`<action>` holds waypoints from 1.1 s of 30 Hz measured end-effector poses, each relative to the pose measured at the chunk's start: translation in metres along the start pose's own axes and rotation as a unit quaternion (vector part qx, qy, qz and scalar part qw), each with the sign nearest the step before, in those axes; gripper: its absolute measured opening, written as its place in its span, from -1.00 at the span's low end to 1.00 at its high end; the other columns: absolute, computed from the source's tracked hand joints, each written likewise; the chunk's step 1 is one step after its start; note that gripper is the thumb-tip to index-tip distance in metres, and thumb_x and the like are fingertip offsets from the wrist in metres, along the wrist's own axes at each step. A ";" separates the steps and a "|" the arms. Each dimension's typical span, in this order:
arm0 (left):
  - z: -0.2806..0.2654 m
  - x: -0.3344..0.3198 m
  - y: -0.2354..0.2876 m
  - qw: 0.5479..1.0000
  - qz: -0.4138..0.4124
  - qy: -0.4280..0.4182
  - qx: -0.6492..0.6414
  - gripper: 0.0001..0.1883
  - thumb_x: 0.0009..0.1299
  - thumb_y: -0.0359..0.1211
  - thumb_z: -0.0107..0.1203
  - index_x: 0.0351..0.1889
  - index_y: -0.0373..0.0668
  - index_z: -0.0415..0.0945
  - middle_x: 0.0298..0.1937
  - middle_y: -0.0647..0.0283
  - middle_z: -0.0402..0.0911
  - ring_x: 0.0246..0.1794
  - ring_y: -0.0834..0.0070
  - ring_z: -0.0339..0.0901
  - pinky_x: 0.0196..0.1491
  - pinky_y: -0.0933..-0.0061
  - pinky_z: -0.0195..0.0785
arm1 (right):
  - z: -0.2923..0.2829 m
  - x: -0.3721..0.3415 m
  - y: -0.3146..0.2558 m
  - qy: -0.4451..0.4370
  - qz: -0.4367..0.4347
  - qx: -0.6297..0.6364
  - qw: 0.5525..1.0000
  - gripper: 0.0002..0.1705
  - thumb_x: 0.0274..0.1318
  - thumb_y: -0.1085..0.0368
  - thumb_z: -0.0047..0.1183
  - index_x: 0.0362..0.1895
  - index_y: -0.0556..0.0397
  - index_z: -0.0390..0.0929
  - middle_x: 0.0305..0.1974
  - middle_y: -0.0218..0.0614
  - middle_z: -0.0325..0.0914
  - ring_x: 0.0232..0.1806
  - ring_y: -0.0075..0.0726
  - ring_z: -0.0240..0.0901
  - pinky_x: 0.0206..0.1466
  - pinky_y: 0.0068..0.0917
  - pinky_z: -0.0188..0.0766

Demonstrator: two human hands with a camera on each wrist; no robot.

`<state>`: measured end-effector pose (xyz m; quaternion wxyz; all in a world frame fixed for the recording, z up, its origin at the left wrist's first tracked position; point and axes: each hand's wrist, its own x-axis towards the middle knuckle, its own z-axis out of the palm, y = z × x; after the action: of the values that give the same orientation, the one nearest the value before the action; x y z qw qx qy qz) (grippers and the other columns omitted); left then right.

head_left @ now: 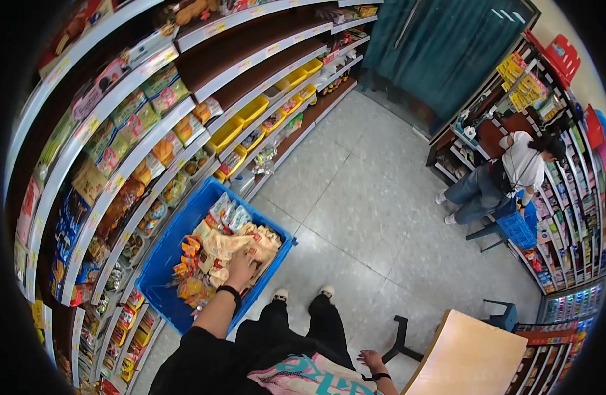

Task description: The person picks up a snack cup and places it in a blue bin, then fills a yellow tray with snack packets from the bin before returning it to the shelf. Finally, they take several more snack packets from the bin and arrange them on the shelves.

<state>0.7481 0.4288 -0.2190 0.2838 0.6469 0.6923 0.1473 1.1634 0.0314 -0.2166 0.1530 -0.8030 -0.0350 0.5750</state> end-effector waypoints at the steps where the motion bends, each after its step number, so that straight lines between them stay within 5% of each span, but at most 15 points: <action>1: -0.002 0.000 0.008 1.000 -0.020 -0.007 0.005 -0.45 0.15 -0.19 0.24 0.10 -0.08 0.39 0.04 0.09 0.45 0.15 0.16 0.35 0.19 0.00 0.09 | -0.005 0.008 -0.009 -0.014 0.002 0.001 1.000 -0.67 0.25 0.23 -0.06 -0.02 0.20 0.47 -0.17 -0.20 0.62 -0.21 -0.26 0.61 -0.23 -0.43 0.47; 6: 0.005 -0.008 0.014 0.991 -0.081 0.006 0.103 -0.66 0.08 -0.13 0.32 -0.22 -0.03 0.60 -0.08 0.16 0.51 0.06 0.21 0.41 0.08 0.06 0.18 | -0.053 0.067 -0.067 -0.071 -0.049 -0.018 0.996 -0.66 0.18 0.20 -0.02 -0.14 0.25 0.53 -0.30 -0.21 0.63 -0.34 -0.31 0.64 -0.39 -0.40 0.48; 8: -0.009 -0.013 0.036 0.988 -0.111 0.053 0.095 -0.63 0.14 -0.15 0.30 -0.12 -0.06 0.61 -0.12 0.17 0.55 -0.01 0.24 0.47 0.05 0.10 0.25 | -0.077 0.104 -0.090 -0.038 -0.064 -0.010 0.997 -0.65 0.17 0.18 -0.01 -0.17 0.25 0.55 -0.32 -0.21 0.64 -0.36 -0.28 0.64 -0.40 -0.38 0.50; 11: -0.021 -0.006 0.046 0.984 -0.120 0.130 0.013 -0.67 0.18 -0.21 0.28 -0.14 -0.14 0.61 -0.19 0.10 0.59 -0.15 0.23 0.55 -0.10 0.23 0.38 | -0.119 0.163 -0.136 0.026 -0.174 -0.099 0.979 -0.65 0.12 0.18 0.01 -0.32 0.26 0.64 -0.48 -0.19 0.64 -0.49 -0.31 0.57 -0.38 -0.38 0.48; 12: -0.038 -0.003 0.075 0.972 -0.144 0.154 -0.102 -0.71 0.21 -0.26 0.27 -0.18 -0.20 0.60 -0.23 0.10 0.61 -0.23 0.28 0.57 -0.17 0.30 0.40 | -0.127 0.163 -0.149 0.024 -0.186 -0.101 0.977 -0.64 0.08 0.15 0.02 -0.36 0.23 0.65 -0.48 -0.17 0.64 -0.47 -0.29 0.59 -0.34 -0.36 0.49; 13: -0.056 0.002 0.106 0.946 -0.165 0.178 -0.215 -0.75 0.25 -0.30 0.25 -0.21 -0.26 0.59 -0.27 0.09 0.62 -0.30 0.34 0.58 -0.25 0.38 0.42 | -0.142 0.175 -0.193 0.012 -0.229 -0.097 0.968 -0.64 0.19 0.16 -0.02 -0.17 0.23 0.59 -0.29 -0.18 0.65 -0.33 -0.29 0.62 -0.37 -0.42 0.49; 14: -0.070 0.001 0.138 0.939 -0.037 0.231 -0.251 -0.81 0.30 -0.38 0.21 -0.23 -0.32 0.57 -0.30 0.14 0.63 -0.30 0.52 0.54 -0.23 0.48 0.38 | -0.151 0.175 -0.226 0.039 -0.272 -0.139 0.951 -0.62 0.15 0.13 0.03 -0.20 0.23 0.61 -0.34 -0.19 0.65 -0.34 -0.27 0.61 -0.31 -0.39 0.49; 16: -0.062 0.023 0.146 0.900 -0.024 0.256 -0.352 -0.82 0.32 -0.41 0.20 -0.21 -0.33 0.55 -0.31 0.29 0.61 -0.30 0.60 0.52 -0.21 0.53 0.38 | -0.155 0.175 -0.289 0.089 -0.358 -0.218 0.904 -0.55 0.07 0.04 0.10 -0.24 0.25 0.62 -0.42 -0.14 0.63 -0.31 -0.25 0.57 -0.18 -0.34 0.47; 19: -0.083 0.025 0.236 0.915 -0.078 0.148 -0.366 -0.69 0.36 -0.28 0.16 -0.07 -0.35 0.56 -0.26 0.33 0.63 -0.32 0.69 0.49 -0.25 0.57 0.36 | -0.132 0.105 -0.399 -0.044 -0.433 -0.122 0.892 -0.62 0.16 0.13 0.10 -0.08 0.18 0.57 -0.27 -0.15 0.65 -0.19 -0.22 0.60 -0.09 -0.41 0.48; 21: -0.067 0.040 0.260 0.920 -0.014 0.099 -0.379 -0.72 0.35 -0.29 0.19 -0.17 -0.35 0.60 -0.32 0.36 0.64 -0.36 0.71 0.46 -0.26 0.58 0.35 | -0.103 0.072 -0.458 -0.109 -0.498 -0.147 0.848 -0.64 0.20 0.21 0.09 0.01 0.16 0.52 -0.20 -0.22 0.62 -0.16 -0.31 0.57 -0.05 -0.46 0.46; 22: -0.072 0.038 0.286 0.930 -0.053 0.053 -0.360 -0.72 0.34 -0.28 0.21 -0.18 -0.35 0.60 -0.33 0.38 0.64 -0.36 0.71 0.46 -0.26 0.59 0.35 | -0.087 0.053 -0.482 -0.170 -0.503 -0.123 0.838 -0.62 0.21 0.20 0.09 0.02 0.17 0.51 -0.16 -0.23 0.61 -0.13 -0.32 0.56 -0.03 -0.45 0.45; 25: -0.055 0.049 0.317 0.910 0.003 -0.052 -0.410 -0.70 0.35 -0.31 0.19 -0.07 -0.34 0.54 -0.19 0.33 0.65 -0.21 0.69 0.50 -0.13 0.56 0.38 | -0.037 -0.008 -0.529 -0.322 -0.527 -0.112 0.778 -0.60 0.21 0.19 0.12 0.05 0.17 0.49 -0.08 -0.26 0.58 -0.07 -0.40 0.51 0.02 -0.45 0.43; 28: -0.040 0.065 0.325 0.883 0.021 -0.112 -0.455 -0.67 0.35 -0.33 0.19 0.00 -0.32 0.50 -0.13 0.31 0.63 -0.13 0.65 0.52 -0.03 0.53 0.39 | -0.005 -0.042 -0.554 -0.451 -0.409 -0.184 0.772 -0.62 0.19 0.23 0.14 0.02 0.19 0.51 -0.12 -0.27 0.59 -0.10 -0.46 0.51 0.00 -0.44 0.44; 33: -0.034 0.093 0.315 0.830 0.074 -0.204 -0.513 -0.51 0.31 -0.31 0.25 0.15 -0.28 0.38 0.05 0.23 0.56 0.03 0.56 0.49 0.12 0.44 0.35 | 0.012 -0.040 -0.582 -0.391 -0.429 -0.244 0.777 -0.65 0.16 0.28 0.17 -0.04 0.23 0.54 -0.19 -0.30 0.62 -0.18 -0.52 0.52 -0.08 -0.47 0.47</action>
<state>0.9843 0.5635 -0.0309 0.6980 0.4728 0.3932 0.3669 1.2082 0.5777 -0.0177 0.1561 -0.4211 -0.5717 0.6867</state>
